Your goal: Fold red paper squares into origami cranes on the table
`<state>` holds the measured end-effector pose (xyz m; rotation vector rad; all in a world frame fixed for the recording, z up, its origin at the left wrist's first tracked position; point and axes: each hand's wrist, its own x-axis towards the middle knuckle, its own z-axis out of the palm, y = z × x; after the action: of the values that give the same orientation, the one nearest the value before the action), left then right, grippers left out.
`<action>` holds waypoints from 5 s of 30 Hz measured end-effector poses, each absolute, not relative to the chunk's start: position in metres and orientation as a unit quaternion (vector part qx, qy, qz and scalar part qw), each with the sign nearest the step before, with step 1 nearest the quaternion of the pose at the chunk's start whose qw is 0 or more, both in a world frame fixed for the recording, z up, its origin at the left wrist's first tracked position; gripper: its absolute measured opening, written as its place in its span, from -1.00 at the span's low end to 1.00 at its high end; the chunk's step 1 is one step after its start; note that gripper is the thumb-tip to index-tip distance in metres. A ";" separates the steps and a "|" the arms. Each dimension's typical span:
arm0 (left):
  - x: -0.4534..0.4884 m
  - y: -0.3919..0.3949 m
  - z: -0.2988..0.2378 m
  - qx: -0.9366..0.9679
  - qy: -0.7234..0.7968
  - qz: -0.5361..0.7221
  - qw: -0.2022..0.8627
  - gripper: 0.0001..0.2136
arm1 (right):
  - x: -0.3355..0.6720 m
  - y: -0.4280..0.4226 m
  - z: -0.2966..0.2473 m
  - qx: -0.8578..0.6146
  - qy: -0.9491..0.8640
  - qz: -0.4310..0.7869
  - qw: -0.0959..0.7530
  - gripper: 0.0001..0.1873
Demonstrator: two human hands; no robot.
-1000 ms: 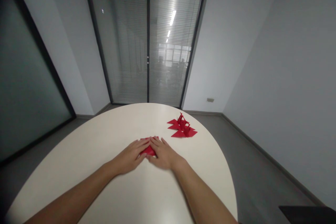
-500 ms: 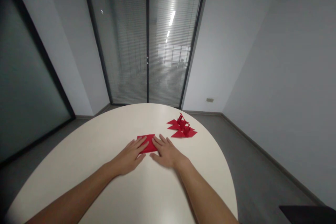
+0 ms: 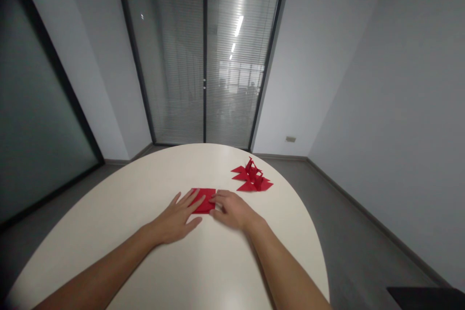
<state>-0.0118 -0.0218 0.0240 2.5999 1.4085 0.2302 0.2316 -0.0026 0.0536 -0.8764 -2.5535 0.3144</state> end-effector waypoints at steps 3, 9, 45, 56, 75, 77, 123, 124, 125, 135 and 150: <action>-0.013 -0.023 0.028 0.874 0.474 0.062 0.087 -0.38 | 0.231 -0.003 0.055 -0.316 -0.918 0.116 0.211 -0.77; -0.007 -0.024 0.024 0.845 0.524 0.071 0.076 -0.31 | 0.231 0.001 0.053 -0.334 -0.915 0.122 0.191 -0.74; -0.001 -0.018 0.031 0.858 0.458 0.225 0.060 -0.83 | 0.231 0.002 0.046 -0.360 -0.899 0.112 0.221 -0.82; -0.001 -0.016 0.030 0.864 0.441 0.233 0.064 -0.83 | 0.227 0.002 0.047 -0.322 -0.912 0.114 0.229 -0.80; 0.002 -0.016 0.029 0.850 0.479 0.212 0.055 -0.66 | 0.225 0.012 0.027 -0.461 -0.828 0.147 0.284 -0.76; 0.002 -0.017 0.031 0.857 0.472 0.201 0.047 -0.67 | 0.224 0.013 0.026 -0.465 -0.827 0.142 0.283 -0.78; -0.010 -0.021 0.049 0.928 0.301 0.203 0.080 -0.66 | 0.225 0.004 0.032 -0.356 -0.905 0.064 0.221 -0.62; -0.010 -0.021 0.048 0.926 0.303 0.205 0.090 -0.64 | 0.225 0.004 0.032 -0.354 -0.906 0.068 0.222 -0.62; -0.011 -0.020 0.047 0.924 0.307 0.206 0.101 -0.63 | 0.225 0.004 0.033 -0.354 -0.905 0.070 0.223 -0.61; -0.014 -0.012 0.033 0.917 0.314 0.220 0.106 -0.62 | 0.222 0.000 0.040 -0.348 -0.906 0.069 0.232 -0.60; -0.024 -0.016 0.037 0.910 0.336 0.214 0.113 -0.51 | 0.230 0.005 0.040 -0.318 -0.921 0.066 0.216 -0.59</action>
<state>-0.0236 -0.0162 0.0374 2.6708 0.9851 0.6275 0.2297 0.0047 0.0399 -0.8822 -2.5507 0.1831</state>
